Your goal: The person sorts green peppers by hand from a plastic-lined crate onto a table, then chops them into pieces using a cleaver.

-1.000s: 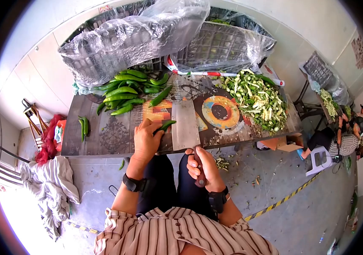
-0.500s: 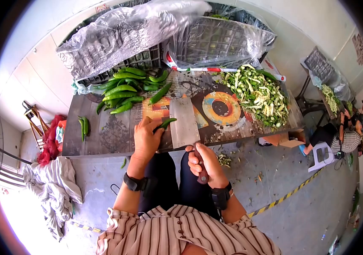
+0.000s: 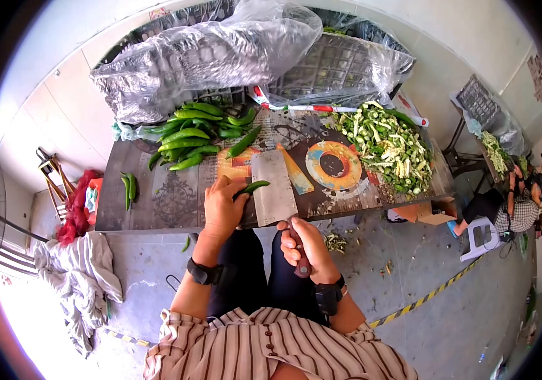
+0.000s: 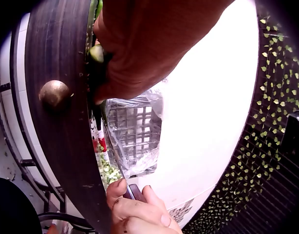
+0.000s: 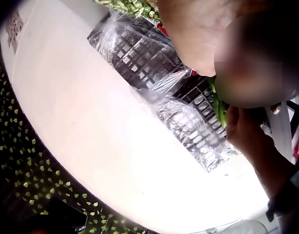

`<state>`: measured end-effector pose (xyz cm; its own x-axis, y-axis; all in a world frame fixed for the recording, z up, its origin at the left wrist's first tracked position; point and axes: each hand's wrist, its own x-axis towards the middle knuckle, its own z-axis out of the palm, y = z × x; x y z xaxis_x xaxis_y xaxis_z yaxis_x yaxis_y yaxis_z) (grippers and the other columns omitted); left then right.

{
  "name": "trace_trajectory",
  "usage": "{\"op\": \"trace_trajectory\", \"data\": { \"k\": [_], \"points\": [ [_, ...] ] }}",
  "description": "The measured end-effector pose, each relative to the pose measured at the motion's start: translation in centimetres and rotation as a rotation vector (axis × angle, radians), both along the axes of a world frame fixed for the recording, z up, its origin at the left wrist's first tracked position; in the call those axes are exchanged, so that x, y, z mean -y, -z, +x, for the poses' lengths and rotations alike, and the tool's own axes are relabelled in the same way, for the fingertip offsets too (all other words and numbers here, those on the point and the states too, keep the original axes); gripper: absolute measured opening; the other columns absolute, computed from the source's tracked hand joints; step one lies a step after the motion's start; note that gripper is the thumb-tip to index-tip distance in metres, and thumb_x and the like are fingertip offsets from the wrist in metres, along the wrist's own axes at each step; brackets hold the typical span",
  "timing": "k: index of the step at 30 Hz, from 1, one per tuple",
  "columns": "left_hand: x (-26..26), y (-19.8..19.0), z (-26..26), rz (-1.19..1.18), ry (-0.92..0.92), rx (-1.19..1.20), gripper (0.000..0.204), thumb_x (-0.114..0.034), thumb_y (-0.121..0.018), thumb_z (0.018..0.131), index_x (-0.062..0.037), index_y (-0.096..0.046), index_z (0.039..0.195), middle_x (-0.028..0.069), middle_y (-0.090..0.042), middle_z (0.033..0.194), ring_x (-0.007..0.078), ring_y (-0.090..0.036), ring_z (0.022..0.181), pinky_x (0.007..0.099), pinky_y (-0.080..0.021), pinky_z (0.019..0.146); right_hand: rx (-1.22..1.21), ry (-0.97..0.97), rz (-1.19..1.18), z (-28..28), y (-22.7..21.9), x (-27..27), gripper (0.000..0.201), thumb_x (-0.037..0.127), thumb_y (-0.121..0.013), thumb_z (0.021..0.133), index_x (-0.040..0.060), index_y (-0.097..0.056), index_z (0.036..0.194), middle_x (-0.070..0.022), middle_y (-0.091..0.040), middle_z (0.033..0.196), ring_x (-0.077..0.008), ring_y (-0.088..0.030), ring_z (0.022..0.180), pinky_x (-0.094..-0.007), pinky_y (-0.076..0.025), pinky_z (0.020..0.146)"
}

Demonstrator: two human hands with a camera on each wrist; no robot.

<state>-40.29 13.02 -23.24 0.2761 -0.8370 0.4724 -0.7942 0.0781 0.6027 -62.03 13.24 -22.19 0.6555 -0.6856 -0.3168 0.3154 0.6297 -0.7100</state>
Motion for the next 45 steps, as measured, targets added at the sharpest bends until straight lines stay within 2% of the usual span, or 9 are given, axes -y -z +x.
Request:
{"op": "trace_trajectory", "data": {
  "k": [7, 12, 25, 33, 37, 41, 43, 44, 45],
  "points": [
    [-0.3, -0.2, -0.3, 0.013, -0.033, 0.082, 0.017, -0.014, -0.07, 0.073, -0.0114, -0.069, 0.09, 0.0065, -0.058, 0.085, 0.0272, -0.057, 0.088, 0.0388, -0.04, 0.075, 0.074, 0.224, -0.038, -2.2, 0.6, 0.4, 0.034, 0.034, -0.041, 0.101, 0.0019, -0.052, 0.105, 0.0032, -0.044, 0.064, -0.0057, -0.039, 0.045, -0.0225, -0.033, 0.04],
    [-0.2, 0.0, -0.2, 0.0, -0.024, 0.086, 0.017, -0.015, -0.069, 0.074, -0.0124, -0.068, 0.091, 0.0061, -0.059, 0.085, 0.027, -0.057, 0.088, 0.039, -0.04, 0.075, 0.13, 0.231, 0.056, -3.3, 1.3, 0.1, 0.032, 0.037, -0.043, 0.1, 0.0064, -0.052, 0.101, 0.0028, -0.045, 0.064, -0.007, -0.04, 0.046, -0.0232, -0.035, 0.043],
    [-1.0, -1.3, 1.5, -0.061, -0.065, 0.205, 0.02, -0.009, -0.06, 0.079, -0.0095, -0.067, 0.098, 0.0068, -0.058, 0.087, 0.0278, -0.055, 0.089, 0.0394, -0.038, 0.077, 0.076, 0.259, -0.014, -3.5, 1.7, 0.0, 0.034, 0.036, -0.04, 0.102, 0.0044, -0.052, 0.103, 0.0027, -0.043, 0.064, -0.0055, -0.037, 0.045, -0.0222, -0.033, 0.043],
    [-6.4, -2.8, 4.5, -0.098, -0.203, 0.094, 0.024, 0.0, -0.06, 0.079, -0.0018, -0.064, 0.103, 0.0119, -0.06, 0.092, 0.0307, -0.056, 0.087, 0.0403, -0.041, 0.081, 0.001, -0.103, -0.1, -0.1, -0.7, -1.9, 0.03, 0.029, -0.041, 0.102, 0.0015, -0.05, 0.107, -0.0002, -0.044, 0.066, -0.0066, -0.041, 0.044, -0.0215, -0.035, 0.039],
    [-10.4, -1.7, 6.5, -0.06, -0.279, 0.286, 0.024, 0.0, -0.06, 0.082, -0.0022, -0.064, 0.106, 0.0112, -0.06, 0.093, 0.0293, -0.057, 0.088, 0.0392, -0.041, 0.081, 0.101, -0.345, -0.051, 3.3, -0.2, -2.1, 0.028, 0.026, -0.052, 0.097, 0.0007, -0.048, 0.109, -0.0014, -0.048, 0.071, -0.008, -0.046, 0.048, -0.0229, -0.041, 0.041],
    [-14.1, -0.5, 7.9, 0.033, -0.314, 0.335, 0.022, -0.001, -0.059, 0.083, -0.0021, -0.064, 0.105, 0.0105, -0.06, 0.096, 0.0284, -0.056, 0.089, 0.0381, -0.041, 0.082, 0.085, -0.394, -0.091, 5.0, -0.5, -2.0, 0.028, 0.025, -0.053, 0.097, 0.0005, -0.048, 0.108, -0.0016, -0.05, 0.073, -0.0078, -0.049, 0.051, -0.0225, -0.043, 0.043],
    [-15.0, 0.0, 8.3, 0.032, -0.321, 0.312, 0.023, -0.001, -0.059, 0.083, -0.002, -0.064, 0.105, 0.0106, -0.06, 0.096, 0.0286, -0.056, 0.09, 0.0383, -0.041, 0.083, 0.076, -0.334, -0.13, 5.1, -0.6, -1.7, 0.024, 0.027, -0.053, 0.096, 0.0047, -0.046, 0.09, -0.0018, -0.051, 0.07, -0.0084, -0.05, 0.049, -0.023, -0.042, 0.039],
    [-15.2, 0.3, 8.3, 0.029, -0.335, 0.286, 0.023, -0.001, -0.058, 0.083, -0.0019, -0.064, 0.105, 0.0108, -0.06, 0.096, 0.0289, -0.056, 0.09, 0.0384, -0.041, 0.084, 0.055, -0.349, -0.099, 4.7, -0.6, -1.3, 0.027, 0.025, -0.052, 0.097, 0.0007, -0.048, 0.108, -0.0009, -0.05, 0.074, -0.0072, -0.048, 0.051, -0.0217, -0.041, 0.042],
    [-15.1, 0.4, 8.1, 0.03, -0.335, 0.278, 0.023, -0.001, -0.058, 0.083, -0.0019, -0.064, 0.105, 0.0108, -0.06, 0.096, 0.0289, -0.056, 0.09, 0.0384, -0.041, 0.084, 0.044, -0.31, -0.076, 4.2, -0.8, -1.1, 0.026, 0.025, -0.051, 0.098, 0.001, -0.049, 0.108, -0.001, -0.049, 0.074, -0.0071, -0.046, 0.05, -0.0213, -0.04, 0.042]
  ]
}}
